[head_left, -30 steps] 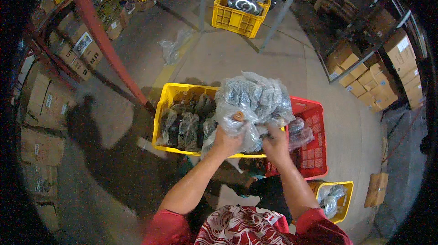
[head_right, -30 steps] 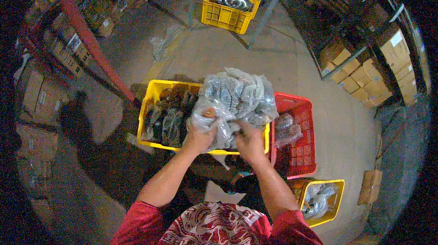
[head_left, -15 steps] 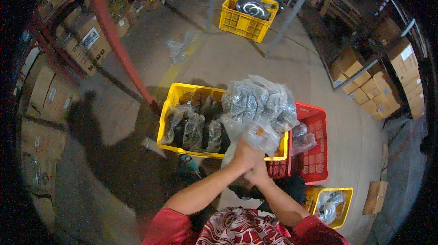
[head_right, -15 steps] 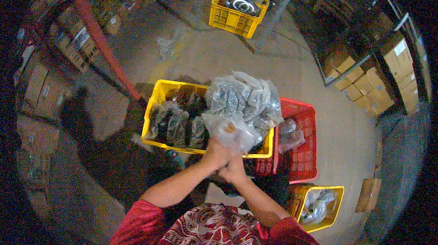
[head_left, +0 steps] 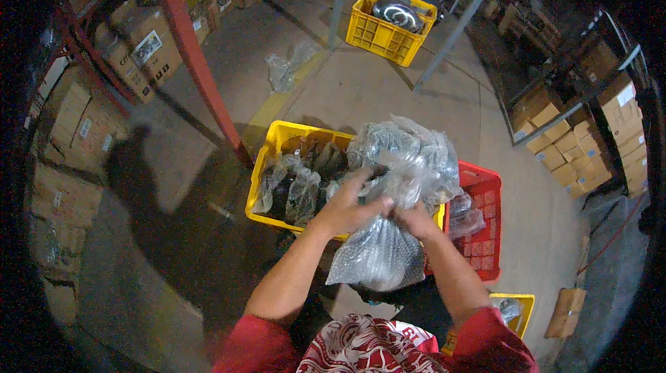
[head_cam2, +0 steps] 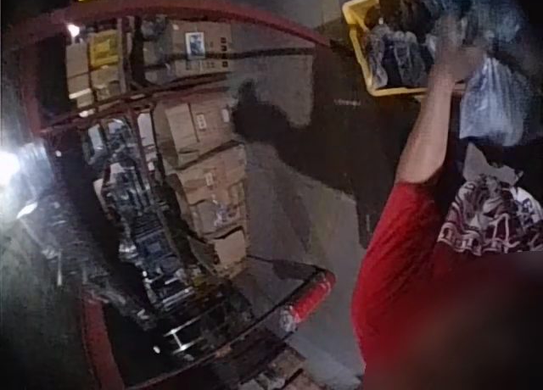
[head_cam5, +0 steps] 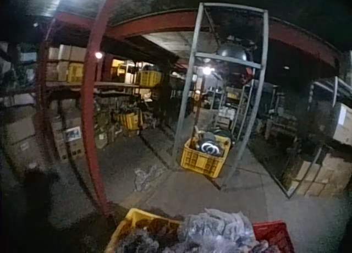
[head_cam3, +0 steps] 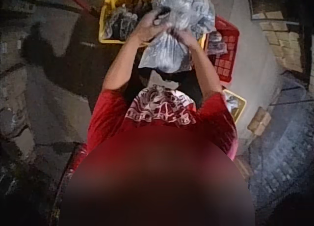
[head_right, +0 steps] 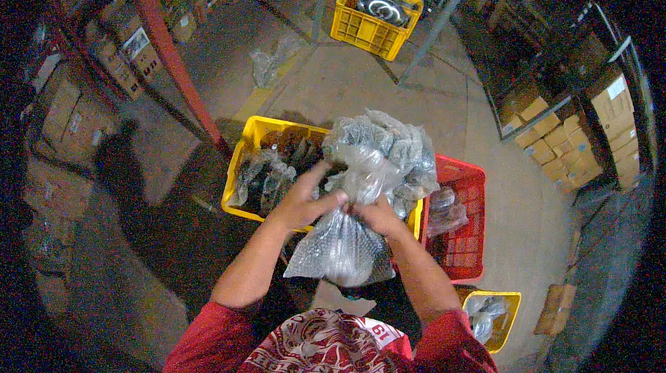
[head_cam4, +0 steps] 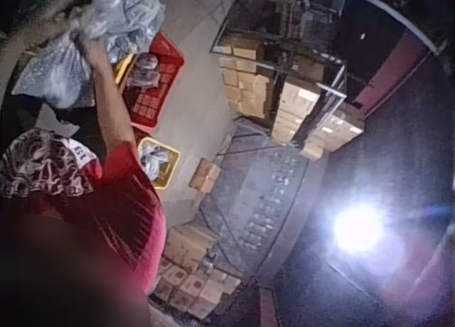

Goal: The person transfers bubble-wrapped kitchenware from a red crate into two yellow crates. They handle each item individually, placing them into the yellow crates until the red crate is empty.

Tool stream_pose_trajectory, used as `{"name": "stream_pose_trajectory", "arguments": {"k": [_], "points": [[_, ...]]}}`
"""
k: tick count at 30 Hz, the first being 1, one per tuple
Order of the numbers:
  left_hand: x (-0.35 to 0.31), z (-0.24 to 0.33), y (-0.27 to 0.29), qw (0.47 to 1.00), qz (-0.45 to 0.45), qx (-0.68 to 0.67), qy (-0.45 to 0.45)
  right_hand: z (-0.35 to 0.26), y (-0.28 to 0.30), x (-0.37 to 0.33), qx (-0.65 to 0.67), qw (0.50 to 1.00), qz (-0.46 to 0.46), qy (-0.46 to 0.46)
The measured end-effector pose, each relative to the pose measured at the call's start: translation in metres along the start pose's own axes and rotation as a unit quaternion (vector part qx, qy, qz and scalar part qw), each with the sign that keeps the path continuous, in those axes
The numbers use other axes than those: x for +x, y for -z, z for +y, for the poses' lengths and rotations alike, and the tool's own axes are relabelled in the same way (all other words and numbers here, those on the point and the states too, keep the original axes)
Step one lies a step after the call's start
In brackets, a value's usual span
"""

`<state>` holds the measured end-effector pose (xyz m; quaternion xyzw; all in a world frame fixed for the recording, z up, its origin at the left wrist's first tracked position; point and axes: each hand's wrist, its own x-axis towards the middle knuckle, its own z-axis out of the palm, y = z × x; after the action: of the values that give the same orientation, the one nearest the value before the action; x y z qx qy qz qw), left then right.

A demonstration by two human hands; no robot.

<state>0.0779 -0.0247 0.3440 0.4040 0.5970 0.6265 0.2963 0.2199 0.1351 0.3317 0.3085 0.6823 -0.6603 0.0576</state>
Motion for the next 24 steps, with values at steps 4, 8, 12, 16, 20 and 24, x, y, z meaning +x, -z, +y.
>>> {"name": "stream_pose_trajectory", "arguments": {"k": [4,8,12,16,20,24], "points": [[-0.002,-0.017,0.008,0.999,0.011,0.010,0.049,-0.020,0.025,-0.002,-0.107,0.992,-0.005,0.067],[0.009,-0.041,-0.013,0.997,-0.063,0.036,0.021,-0.030,0.024,0.005,-0.179,0.980,-0.042,0.069],[0.026,-0.073,-0.036,0.974,0.128,0.095,-0.164,-0.017,-0.009,0.025,-0.338,0.909,-0.053,0.238],[0.042,-0.091,-0.045,0.960,0.275,-0.034,-0.049,0.005,0.002,-0.005,-0.559,0.808,0.141,0.118],[0.047,-0.093,-0.003,0.916,0.401,0.033,-0.012,0.049,0.047,-0.059,-0.191,0.943,0.221,0.161],[0.034,-0.075,0.023,0.810,0.384,-0.437,0.073,0.118,0.023,-0.102,0.372,0.914,0.126,-0.100]]}}
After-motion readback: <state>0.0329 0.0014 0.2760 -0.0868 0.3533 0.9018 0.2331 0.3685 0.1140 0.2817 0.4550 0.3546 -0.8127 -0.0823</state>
